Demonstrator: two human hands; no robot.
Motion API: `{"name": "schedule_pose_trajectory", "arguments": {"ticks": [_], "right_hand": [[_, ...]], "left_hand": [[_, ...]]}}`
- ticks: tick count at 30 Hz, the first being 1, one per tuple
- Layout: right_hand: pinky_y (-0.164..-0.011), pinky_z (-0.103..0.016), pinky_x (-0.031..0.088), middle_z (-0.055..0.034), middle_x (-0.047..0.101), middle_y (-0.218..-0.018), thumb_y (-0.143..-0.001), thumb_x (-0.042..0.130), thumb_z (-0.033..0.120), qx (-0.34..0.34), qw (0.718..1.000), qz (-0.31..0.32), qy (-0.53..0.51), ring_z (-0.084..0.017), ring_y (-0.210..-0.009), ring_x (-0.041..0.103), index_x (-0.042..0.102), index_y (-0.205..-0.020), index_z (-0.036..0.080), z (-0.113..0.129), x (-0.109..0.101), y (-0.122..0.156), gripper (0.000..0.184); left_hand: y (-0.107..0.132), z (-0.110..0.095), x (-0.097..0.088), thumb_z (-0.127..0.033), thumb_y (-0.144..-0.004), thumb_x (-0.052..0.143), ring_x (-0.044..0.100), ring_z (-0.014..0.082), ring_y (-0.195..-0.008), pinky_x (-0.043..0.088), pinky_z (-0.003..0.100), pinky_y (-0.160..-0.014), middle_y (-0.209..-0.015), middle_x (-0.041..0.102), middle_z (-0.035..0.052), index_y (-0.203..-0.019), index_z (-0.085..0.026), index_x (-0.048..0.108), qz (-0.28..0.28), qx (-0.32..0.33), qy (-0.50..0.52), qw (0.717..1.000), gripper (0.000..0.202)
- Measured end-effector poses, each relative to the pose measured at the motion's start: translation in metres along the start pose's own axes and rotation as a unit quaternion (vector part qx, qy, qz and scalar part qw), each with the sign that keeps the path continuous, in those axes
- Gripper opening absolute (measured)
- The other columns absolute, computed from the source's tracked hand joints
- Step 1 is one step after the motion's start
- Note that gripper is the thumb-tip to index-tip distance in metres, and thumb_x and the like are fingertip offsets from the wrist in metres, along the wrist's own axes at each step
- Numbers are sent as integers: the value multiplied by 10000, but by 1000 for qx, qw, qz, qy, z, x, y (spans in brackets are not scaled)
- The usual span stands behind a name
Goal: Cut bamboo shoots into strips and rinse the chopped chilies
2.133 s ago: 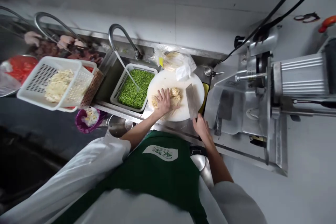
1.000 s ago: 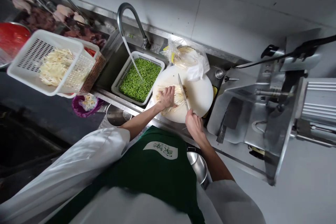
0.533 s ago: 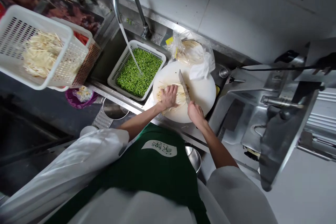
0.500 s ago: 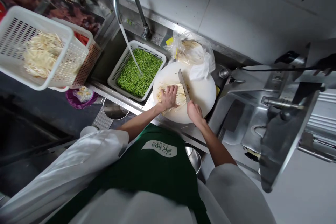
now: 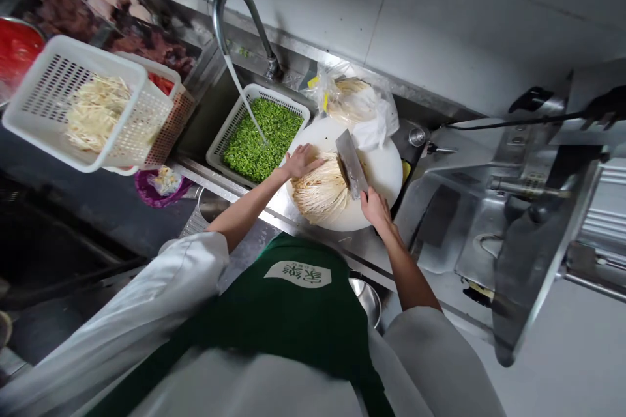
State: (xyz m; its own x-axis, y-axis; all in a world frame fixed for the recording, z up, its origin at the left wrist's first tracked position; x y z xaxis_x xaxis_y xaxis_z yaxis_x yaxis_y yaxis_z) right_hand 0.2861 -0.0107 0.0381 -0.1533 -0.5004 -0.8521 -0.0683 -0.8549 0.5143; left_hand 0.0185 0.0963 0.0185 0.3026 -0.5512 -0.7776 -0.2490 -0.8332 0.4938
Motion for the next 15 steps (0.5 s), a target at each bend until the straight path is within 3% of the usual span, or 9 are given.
{"name": "schedule_pose_trajectory", "arguments": {"ticks": [2, 5, 10, 15], "right_hand": [[-790, -296, 420, -210, 777, -1111, -1174, 370, 328, 1, 1000, -11, 12, -266, -988, 750, 649, -1279, 96, 6, -7, 15, 377], [-744, -302, 391, -216, 778, -1036, -1184, 305, 315, 4, 999, -40, 36, -269, -923, 758, 618, -1268, 71, 20, -18, 43, 406], [-688, -310, 391, -197, 794, -981, -1173, 316, 323, -38, 997, -46, 52, -271, -865, 772, 591, -1245, 97, 57, -21, 83, 363], [-720, -312, 462, -212, 797, -1006, -1168, 292, 306, -63, 995, 4, 75, -294, -937, 796, 583, -1264, 93, 87, -8, 87, 373]], "left_hand": [[5, 12, 3, -600, -1127, 301, 325, 323, -1662, 301, 627, -1324, -1787, 379, 137, -1670, -212, 454, -12, 37, 10, 999, 685], [24, 23, 15, -468, -1153, 203, 442, 264, -1598, 373, 533, -1301, -1728, 478, 139, -1651, -191, 475, -68, 37, 49, 996, 631], [53, 27, 39, -391, -1144, 184, 283, 205, -1686, 285, 452, -1352, -1801, 349, 134, -1729, -157, 336, -175, -54, 115, 976, 649], [63, 12, 58, -459, -1129, 254, 165, 230, -1723, 243, 495, -1365, -1845, 230, 118, -1757, -175, 271, -187, -64, 109, 974, 690]]}}
Point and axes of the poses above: each hand's wrist, its own y-axis away from the middle knuckle, its own x-axis out of the palm, z = x × y, the point moved 4 cm from there along -y, towards the middle knuckle
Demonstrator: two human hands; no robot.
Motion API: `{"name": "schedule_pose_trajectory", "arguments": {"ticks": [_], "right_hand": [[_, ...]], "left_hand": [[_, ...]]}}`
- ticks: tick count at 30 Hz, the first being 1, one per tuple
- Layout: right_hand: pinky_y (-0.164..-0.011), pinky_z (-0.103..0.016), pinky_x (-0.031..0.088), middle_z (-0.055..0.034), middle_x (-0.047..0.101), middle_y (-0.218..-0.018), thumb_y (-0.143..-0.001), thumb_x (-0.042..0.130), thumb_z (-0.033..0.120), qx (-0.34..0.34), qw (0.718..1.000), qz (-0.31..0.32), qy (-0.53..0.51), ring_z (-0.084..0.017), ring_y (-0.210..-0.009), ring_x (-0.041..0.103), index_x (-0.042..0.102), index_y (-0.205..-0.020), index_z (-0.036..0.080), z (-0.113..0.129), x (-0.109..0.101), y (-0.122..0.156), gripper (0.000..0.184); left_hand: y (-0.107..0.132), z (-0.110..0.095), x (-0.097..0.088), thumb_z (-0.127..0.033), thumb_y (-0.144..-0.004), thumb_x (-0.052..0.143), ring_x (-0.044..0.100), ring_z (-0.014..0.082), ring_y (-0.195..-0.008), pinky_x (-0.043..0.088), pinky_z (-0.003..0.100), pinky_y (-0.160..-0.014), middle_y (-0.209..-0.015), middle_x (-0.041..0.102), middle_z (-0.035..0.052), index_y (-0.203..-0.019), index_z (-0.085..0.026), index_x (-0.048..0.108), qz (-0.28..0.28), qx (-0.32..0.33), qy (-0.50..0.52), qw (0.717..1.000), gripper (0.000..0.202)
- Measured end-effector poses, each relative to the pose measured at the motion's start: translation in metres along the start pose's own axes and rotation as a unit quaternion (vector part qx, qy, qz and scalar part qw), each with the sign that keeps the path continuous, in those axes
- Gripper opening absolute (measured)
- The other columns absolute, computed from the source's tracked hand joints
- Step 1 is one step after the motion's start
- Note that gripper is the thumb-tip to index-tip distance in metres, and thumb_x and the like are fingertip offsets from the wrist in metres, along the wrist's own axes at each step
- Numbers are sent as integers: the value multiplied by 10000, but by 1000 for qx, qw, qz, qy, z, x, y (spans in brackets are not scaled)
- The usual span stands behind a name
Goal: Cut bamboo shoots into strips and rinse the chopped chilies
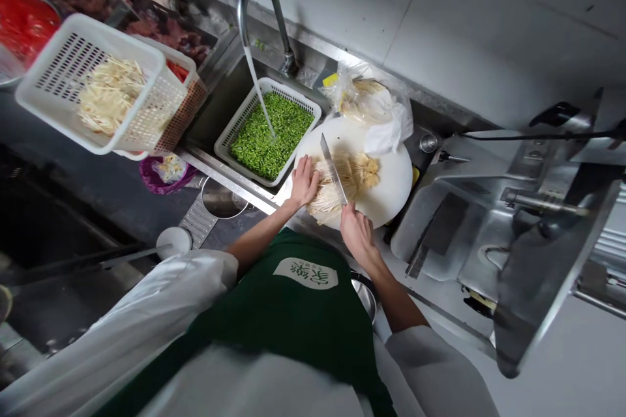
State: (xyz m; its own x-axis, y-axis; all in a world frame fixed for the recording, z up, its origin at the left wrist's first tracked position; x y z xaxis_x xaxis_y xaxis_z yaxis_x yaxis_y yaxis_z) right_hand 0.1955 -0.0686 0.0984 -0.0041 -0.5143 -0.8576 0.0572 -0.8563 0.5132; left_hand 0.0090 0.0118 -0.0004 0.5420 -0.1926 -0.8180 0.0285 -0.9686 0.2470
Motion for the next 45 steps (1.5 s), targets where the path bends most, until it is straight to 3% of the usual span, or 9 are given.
{"name": "schedule_pose_trajectory", "arguments": {"ticks": [9, 17, 21, 26, 30, 34, 38, 42, 45], "right_hand": [[-799, -363, 569, -275, 781, -1057, -1144, 249, 236, -4, 999, 33, 23, -330, -982, 798, 594, -1311, 49, 8, 8, -23, 426], [-851, -319, 551, -255, 776, -1101, -1168, 256, 230, 19, 998, 55, 18, -300, -1057, 795, 564, -1325, 29, 30, 26, -64, 401], [-850, -324, 533, -253, 772, -1148, -1173, 290, 278, 14, 999, 52, 0, -311, -1074, 785, 571, -1321, 49, 26, 17, -73, 391], [-853, -325, 516, -236, 773, -1164, -1160, 361, 294, -14, 999, 51, 8, -323, -1107, 771, 614, -1267, 105, 4, -11, -60, 333], [-836, -326, 514, -213, 786, -1084, -1161, 366, 315, -11, 997, 65, 40, -315, -1035, 787, 626, -1249, 122, -13, -5, -25, 336], [-826, -337, 538, -220, 790, -1067, -1166, 334, 310, 9, 996, 75, 37, -306, -995, 796, 618, -1282, 94, -18, 24, -3, 375], [-853, -358, 568, -240, 789, -1079, -1170, 289, 287, 11, 998, 65, 6, -312, -1019, 798, 599, -1348, 55, -12, 45, -7, 426], [-865, -348, 572, -247, 782, -1126, -1175, 297, 304, 14, 998, 55, -10, -309, -1043, 797, 579, -1379, 55, -12, 49, -13, 428], [-865, -332, 563, -246, 780, -1136, -1175, 305, 306, 13, 998, 58, -13, -308, -1062, 792, 583, -1349, 58, -15, 48, -14, 411]], "left_hand": [[-1, -10, 20, -403, -1127, 180, 176, 269, -1714, 222, 505, -1379, -1818, 301, 129, -1729, -123, 328, 21, 12, -51, 998, 681], [2, -9, 25, -391, -1135, 187, 258, 259, -1684, 195, 505, -1390, -1779, 381, 133, -1718, -139, 343, 10, 13, -13, 1000, 655], [1, -9, 21, -406, -1135, 227, 224, 256, -1700, 203, 519, -1386, -1794, 350, 133, -1728, -169, 318, 14, 9, 11, 1000, 645], [-20, 0, 4, -512, -1129, 302, 88, 257, -1735, 240, 519, -1369, -1862, 158, 115, -1762, -211, 233, -2, -24, 23, 999, 705], [-28, 3, -1, -563, -1119, 352, 169, 277, -1722, 198, 508, -1386, -1837, 243, 141, -1748, -183, 271, 78, 24, 26, 996, 740], [-3, 0, 0, -759, -984, 566, 254, 333, -1692, 233, 502, -1373, -1797, 297, 225, -1756, -127, 224, 93, 98, 8, 991, 1054], [35, -9, 14, -891, -774, 730, 85, 434, -1718, 202, 593, -1365, -1830, 118, 283, -1781, -104, 78, 95, 86, -57, 990, 1435], [61, -24, 34, -827, -658, 879, -11, 501, -1707, 165, 684, -1349, -1839, -1, 278, -1792, -158, 64, 106, 89, -155, 978, 1549], [64, -29, 44, -715, -638, 957, -10, 524, -1700, 195, 740, -1319, -1848, -15, 244, -1797, -233, 70, 107, 82, -201, 970, 1537]]}}
Point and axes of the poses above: each hand's wrist, its own y-axis away from the middle knuckle, its own x-axis out of the palm, z = x × y, the point moved 4 cm from there along -y, towards the middle knuckle
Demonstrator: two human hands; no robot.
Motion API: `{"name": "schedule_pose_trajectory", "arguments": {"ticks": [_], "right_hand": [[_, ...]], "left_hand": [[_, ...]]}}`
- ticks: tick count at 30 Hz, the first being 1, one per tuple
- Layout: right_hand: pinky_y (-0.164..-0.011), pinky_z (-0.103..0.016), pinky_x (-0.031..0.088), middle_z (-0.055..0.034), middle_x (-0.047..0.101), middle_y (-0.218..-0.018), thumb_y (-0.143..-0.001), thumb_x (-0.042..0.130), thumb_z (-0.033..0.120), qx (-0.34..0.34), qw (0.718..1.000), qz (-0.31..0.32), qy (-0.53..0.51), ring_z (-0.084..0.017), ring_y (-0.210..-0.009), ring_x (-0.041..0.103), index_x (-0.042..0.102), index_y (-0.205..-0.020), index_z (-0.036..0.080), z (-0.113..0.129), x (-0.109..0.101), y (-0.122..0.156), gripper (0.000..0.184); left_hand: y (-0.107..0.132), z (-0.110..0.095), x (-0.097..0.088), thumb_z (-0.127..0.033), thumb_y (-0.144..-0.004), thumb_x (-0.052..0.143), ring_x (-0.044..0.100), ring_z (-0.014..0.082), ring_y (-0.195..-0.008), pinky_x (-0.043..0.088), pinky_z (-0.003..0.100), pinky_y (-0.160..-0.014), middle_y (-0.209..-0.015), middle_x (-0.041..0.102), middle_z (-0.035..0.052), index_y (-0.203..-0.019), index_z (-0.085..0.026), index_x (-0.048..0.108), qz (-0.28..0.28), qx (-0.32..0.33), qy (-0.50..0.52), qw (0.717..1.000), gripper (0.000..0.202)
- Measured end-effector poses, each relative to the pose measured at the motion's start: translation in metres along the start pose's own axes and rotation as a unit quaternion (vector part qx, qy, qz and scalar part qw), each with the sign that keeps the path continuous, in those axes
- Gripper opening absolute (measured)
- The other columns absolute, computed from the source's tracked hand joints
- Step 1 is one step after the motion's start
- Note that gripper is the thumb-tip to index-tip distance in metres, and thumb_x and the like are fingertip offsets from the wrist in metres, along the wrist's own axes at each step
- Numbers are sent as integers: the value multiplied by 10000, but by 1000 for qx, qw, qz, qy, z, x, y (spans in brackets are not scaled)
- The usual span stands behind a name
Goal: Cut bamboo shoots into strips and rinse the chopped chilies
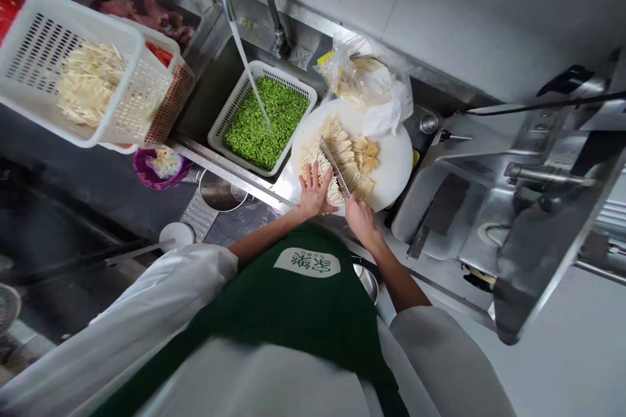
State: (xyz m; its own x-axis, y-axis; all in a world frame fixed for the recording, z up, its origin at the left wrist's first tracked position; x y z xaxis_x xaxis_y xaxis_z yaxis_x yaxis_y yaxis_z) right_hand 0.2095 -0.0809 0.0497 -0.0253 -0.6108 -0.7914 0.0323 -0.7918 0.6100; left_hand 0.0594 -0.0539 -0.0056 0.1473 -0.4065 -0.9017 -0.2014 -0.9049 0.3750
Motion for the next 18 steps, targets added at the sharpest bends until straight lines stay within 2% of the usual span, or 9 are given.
{"name": "schedule_pose_trajectory", "arguments": {"ticks": [4, 7, 11, 14, 18], "right_hand": [[-862, -328, 548, -240, 781, -1122, -1172, 305, 302, -2, 1000, 3, -1, -316, -1068, 787, 582, -1346, 65, -4, 2, -1, 404], [-861, -326, 536, -233, 780, -1130, -1172, 309, 309, -5, 1000, -8, -3, -318, -1072, 785, 589, -1319, 84, -8, 3, -3, 388], [-863, -324, 528, -223, 781, -1128, -1173, 317, 316, -7, 1000, -7, -15, -317, -1075, 782, 596, -1293, 93, -13, 2, -6, 377], [-879, -323, 528, -226, 776, -1155, -1172, 321, 313, -7, 1000, -6, -28, -311, -1089, 777, 600, -1295, 90, -16, 3, -7, 377], [-888, -338, 533, -244, 764, -1178, -1171, 327, 317, -1, 999, -12, -41, -321, -1101, 772, 604, -1291, 88, -17, 6, -9, 378]], "left_hand": [[-16, 5, -2, -632, -632, 992, 49, 542, -1692, 259, 731, -1297, -1852, 45, 229, -1798, -250, 76, -20, -23, -9, 999, 1531], [-26, 10, -8, -577, -649, 1003, 216, 521, -1657, 295, 648, -1298, -1812, 224, 250, -1793, -231, 150, -47, -13, -1, 999, 1468], [-30, 11, -12, -494, -743, 966, 462, 446, -1485, 399, 525, -1227, -1675, 449, 241, -1745, -221, 324, -68, 4, 23, 997, 1220], [-34, 12, -11, -461, -836, 892, 523, 406, -1381, 437, 495, -1179, -1607, 513, 207, -1701, -255, 417, -64, 16, 43, 997, 1009], [-40, 14, -10, -387, -953, 757, 557, 380, -1342, 462, 468, -1147, -1549, 555, 195, -1674, -276, 470, -57, 31, 62, 996, 784]]}}
Point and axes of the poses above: each hand's wrist, its own y-axis away from the middle knuckle, its own x-axis out of the palm, z = x × y, the point moved 4 cm from there along -y, towards the middle knuckle
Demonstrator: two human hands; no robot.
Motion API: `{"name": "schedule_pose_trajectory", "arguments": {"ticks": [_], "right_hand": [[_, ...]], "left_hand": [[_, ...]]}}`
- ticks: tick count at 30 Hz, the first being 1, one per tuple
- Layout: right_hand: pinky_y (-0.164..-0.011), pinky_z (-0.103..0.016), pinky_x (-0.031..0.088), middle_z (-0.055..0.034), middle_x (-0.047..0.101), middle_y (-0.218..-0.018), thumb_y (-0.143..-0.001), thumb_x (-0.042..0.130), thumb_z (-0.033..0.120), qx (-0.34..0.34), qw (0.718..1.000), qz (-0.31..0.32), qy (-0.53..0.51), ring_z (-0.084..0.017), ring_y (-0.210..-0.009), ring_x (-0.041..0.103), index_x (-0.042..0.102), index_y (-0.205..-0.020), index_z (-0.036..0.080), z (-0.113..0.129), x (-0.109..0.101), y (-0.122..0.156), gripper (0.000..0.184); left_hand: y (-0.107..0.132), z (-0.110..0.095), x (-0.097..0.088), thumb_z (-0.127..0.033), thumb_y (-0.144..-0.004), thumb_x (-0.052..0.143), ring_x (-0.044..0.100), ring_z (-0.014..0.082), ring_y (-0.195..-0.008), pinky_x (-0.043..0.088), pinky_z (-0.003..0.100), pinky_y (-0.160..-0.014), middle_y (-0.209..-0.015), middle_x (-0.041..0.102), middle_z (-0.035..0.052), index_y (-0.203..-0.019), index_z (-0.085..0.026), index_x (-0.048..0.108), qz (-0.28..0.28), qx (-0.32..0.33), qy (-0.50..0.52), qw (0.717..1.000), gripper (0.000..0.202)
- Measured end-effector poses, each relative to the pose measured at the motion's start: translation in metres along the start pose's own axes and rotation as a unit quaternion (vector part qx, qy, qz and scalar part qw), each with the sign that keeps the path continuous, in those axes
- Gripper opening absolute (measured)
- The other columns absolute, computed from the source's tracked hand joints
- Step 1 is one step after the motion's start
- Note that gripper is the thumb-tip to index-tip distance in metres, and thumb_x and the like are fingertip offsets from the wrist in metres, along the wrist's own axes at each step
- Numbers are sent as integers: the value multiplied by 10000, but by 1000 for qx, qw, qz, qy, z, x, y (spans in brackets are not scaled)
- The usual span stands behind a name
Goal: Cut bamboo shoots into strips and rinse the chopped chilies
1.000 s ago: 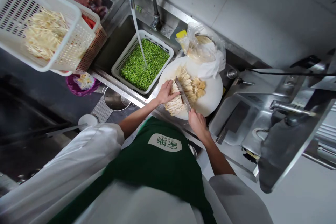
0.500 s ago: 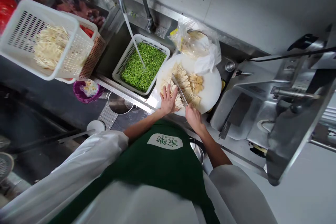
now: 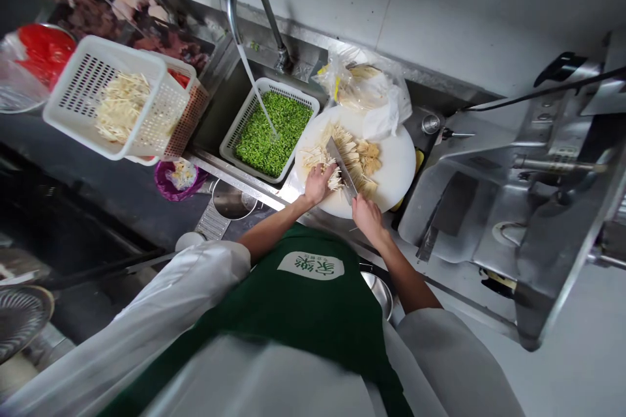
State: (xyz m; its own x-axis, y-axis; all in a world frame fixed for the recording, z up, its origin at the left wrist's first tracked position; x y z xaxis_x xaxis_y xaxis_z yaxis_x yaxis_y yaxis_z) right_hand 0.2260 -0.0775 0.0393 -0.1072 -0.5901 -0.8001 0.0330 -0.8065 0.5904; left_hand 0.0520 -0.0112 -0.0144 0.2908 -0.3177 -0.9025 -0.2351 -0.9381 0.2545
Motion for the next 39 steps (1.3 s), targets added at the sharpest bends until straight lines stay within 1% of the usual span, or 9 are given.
{"name": "schedule_pose_trajectory", "arguments": {"ticks": [5, 11, 15, 20, 25, 30, 33, 35, 39], "right_hand": [[-908, -330, 528, -239, 761, -1191, -1169, 342, 326, 5, 1000, -5, -16, -311, -1126, 766, 609, -1304, 93, -1, 1, 1, 379], [-934, -338, 523, -238, 758, -1200, -1167, 339, 320, -5, 999, -8, -36, -307, -1130, 762, 615, -1314, 94, -4, 0, 0, 385], [-953, -345, 525, -241, 755, -1205, -1165, 337, 324, -16, 999, -7, -51, -314, -1149, 756, 608, -1338, 94, -7, 2, -3, 395], [-928, -363, 547, -244, 758, -1196, -1162, 332, 336, -19, 997, -11, -69, -329, -1125, 764, 603, -1370, 95, -11, 4, -3, 418], [-938, -352, 549, -227, 767, -1211, -1161, 349, 332, -17, 997, -21, -75, -299, -1113, 765, 622, -1357, 109, -10, 3, -2, 403], [-901, -344, 532, -214, 786, -1158, -1154, 371, 318, -7, 997, -31, -65, -307, -1080, 775, 650, -1304, 107, -8, 4, 0, 381], [-853, -340, 512, -221, 789, -1112, -1142, 395, 320, 5, 998, -44, -48, -309, -1033, 779, 667, -1221, 103, -10, 9, -4, 356], [-839, -350, 504, -224, 789, -1072, -1124, 417, 322, 12, 997, -63, -32, -312, -996, 778, 673, -1150, 113, -12, 14, -9, 332], [-801, -385, 512, -196, 772, -877, -1031, 496, 333, 12, 995, -97, -35, -320, -869, 773, 591, -867, 246, -20, 23, -14, 209]], "left_hand": [[-7, 6, -1, -363, -957, 755, 597, 350, -1354, 517, 432, -1133, -1503, 626, 168, -1644, -273, 516, -5, 10, 61, 998, 734], [-18, 15, -11, -266, -830, 828, 675, 362, -1344, 548, 486, -1167, -1433, 734, 122, -1551, -276, 611, -88, 36, 214, 972, 753], [-22, 6, -31, -269, -699, 887, 729, 365, -1282, 573, 531, -1155, -1360, 771, 74, -1465, -312, 666, -155, 75, 305, 937, 798], [-23, -16, -59, -186, -654, 852, 725, 313, -1303, 567, 467, -1179, -1397, 750, 70, -1446, -255, 649, -189, 85, 370, 906, 821], [-22, -31, -84, -213, -682, 870, 739, 278, -1249, 568, 416, -1171, -1351, 760, 108, -1507, -171, 554, -204, 79, 413, 884, 884], [-23, -30, -117, -332, -798, 854, 705, 310, -1324, 529, 480, -1228, -1361, 754, 122, -1497, -192, 559, -197, 86, 432, 876, 772], [-28, -7, -145, -434, -875, 814, 679, 334, -1378, 513, 541, -1248, -1379, 745, 123, -1431, -220, 605, -196, 94, 502, 837, 631], [-30, 27, -171, -504, -900, 800, 664, 352, -1402, 525, 583, -1228, -1422, 724, 123, -1426, -233, 604, -211, 95, 559, 796, 624], [-28, 149, -233, -623, -862, 810, 687, 390, -1366, 584, 602, -1137, -1410, 726, 115, -1423, -228, 615, -251, 50, 638, 726, 714]]}}
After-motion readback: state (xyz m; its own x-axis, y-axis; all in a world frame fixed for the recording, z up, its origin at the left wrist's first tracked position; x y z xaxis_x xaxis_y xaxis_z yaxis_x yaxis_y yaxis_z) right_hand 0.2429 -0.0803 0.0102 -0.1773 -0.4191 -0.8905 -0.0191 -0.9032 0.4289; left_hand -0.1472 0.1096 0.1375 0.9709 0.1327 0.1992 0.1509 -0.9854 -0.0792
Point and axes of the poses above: each hand's wrist, its own y-axis away from the middle knuckle, its own x-axis out of the palm, z = x × y, the point moved 4 cm from there along -y, towards the middle knuckle
